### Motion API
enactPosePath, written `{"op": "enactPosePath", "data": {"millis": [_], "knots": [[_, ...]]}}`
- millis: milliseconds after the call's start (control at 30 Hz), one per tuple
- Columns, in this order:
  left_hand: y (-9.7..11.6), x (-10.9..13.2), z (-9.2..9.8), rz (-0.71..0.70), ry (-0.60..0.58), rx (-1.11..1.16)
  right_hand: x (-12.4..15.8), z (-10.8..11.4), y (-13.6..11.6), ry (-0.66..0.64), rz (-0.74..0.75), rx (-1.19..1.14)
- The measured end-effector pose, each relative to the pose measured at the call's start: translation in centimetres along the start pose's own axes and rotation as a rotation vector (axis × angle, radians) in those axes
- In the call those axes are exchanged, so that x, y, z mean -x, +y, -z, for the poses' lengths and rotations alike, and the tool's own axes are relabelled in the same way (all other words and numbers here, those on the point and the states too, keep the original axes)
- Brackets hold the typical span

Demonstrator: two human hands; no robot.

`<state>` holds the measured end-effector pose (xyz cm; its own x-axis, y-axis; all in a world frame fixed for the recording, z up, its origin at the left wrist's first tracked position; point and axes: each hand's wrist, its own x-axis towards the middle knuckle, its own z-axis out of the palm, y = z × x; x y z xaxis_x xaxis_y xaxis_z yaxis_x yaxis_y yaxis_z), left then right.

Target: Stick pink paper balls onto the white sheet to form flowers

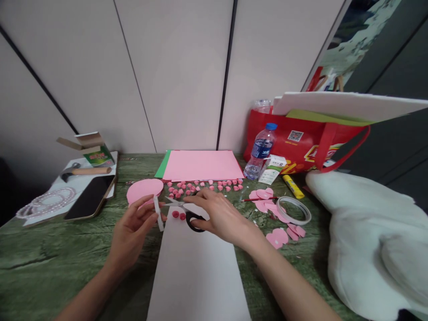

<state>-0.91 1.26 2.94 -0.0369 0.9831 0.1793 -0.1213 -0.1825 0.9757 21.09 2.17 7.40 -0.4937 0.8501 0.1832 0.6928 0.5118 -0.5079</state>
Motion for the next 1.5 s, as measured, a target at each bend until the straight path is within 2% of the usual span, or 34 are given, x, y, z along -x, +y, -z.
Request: {"op": "enactPosePath", "data": {"millis": [200,767,1033,1267,1500], "knots": [[-0.4,0.1,0.0,-0.052,-0.098,-0.056,-0.2,-0.8,-0.2,0.004,0.008,0.055],[0.5,0.8,-0.1,0.112,-0.359,-0.041,-0.2,0.0,-0.7,-0.083,-0.041,-0.069],[0.8,0.7,-0.1,0.156,-0.424,-0.022,-0.2,0.9,-1.0,-0.103,-0.052,-0.148],[0.7,0.7,0.0,0.150,-0.449,-0.029,-0.1,1.1,-0.3,-0.165,-0.032,-0.229],[0.8,0.8,0.0,0.154,-0.481,-0.055,-0.1,1.5,-0.1,-0.148,-0.046,-0.231]]}}
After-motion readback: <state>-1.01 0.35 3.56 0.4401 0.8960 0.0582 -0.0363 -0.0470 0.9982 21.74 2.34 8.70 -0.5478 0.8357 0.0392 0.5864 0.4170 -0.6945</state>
